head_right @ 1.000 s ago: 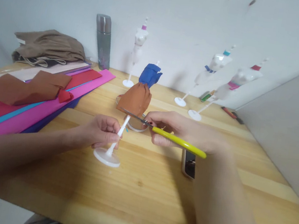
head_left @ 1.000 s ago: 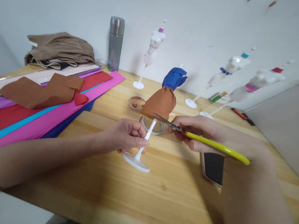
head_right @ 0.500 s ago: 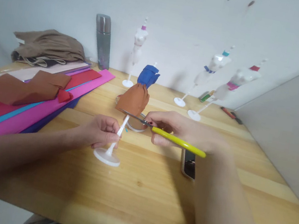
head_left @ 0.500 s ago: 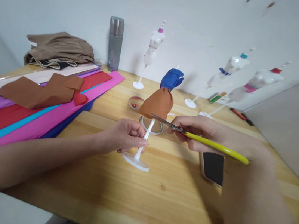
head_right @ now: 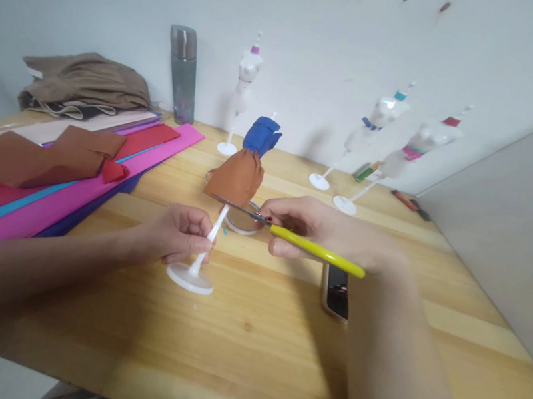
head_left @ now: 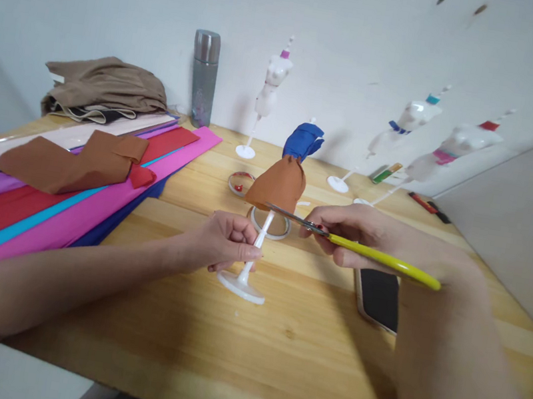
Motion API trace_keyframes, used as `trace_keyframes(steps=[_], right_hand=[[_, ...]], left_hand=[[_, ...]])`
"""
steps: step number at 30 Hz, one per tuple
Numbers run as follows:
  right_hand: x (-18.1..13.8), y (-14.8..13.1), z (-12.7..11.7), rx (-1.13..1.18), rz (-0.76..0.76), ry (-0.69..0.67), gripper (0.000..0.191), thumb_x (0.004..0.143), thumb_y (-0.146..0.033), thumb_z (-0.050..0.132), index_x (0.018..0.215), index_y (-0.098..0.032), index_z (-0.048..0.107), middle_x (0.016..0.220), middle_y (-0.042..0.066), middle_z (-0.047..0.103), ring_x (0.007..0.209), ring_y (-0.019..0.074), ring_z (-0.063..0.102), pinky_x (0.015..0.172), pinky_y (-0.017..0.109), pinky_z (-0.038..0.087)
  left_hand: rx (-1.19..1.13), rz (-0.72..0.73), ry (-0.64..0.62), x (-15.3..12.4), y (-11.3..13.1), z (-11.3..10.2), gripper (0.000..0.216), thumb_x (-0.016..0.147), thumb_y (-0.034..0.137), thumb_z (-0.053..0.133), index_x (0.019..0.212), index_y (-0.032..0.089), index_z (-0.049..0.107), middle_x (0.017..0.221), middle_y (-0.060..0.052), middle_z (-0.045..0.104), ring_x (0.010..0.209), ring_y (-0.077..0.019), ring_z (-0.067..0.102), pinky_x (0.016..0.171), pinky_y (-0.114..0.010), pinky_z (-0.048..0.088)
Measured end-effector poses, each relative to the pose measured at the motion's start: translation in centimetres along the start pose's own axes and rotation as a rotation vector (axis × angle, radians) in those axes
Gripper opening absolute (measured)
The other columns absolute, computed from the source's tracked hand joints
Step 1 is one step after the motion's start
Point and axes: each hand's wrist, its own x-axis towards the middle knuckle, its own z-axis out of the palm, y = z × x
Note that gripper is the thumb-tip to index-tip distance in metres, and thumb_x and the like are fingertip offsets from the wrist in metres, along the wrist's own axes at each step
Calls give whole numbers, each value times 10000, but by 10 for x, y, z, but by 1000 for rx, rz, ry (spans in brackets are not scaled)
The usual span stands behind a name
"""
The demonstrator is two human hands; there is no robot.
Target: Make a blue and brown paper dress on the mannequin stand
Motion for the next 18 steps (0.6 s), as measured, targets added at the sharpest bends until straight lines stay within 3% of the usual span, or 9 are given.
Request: trace_keyframes(steps=[18], right_hand=[[-6,3,0,-12,61,8,433,869,-564,671,1017,-157,662,738,-12,503,640,114,400,536,249,307]], left_hand=[[-16,25,-2,2,-3,-2,274,702,326,770,698,155,555,601,20,689,298,-10,371,306,-148,255]])
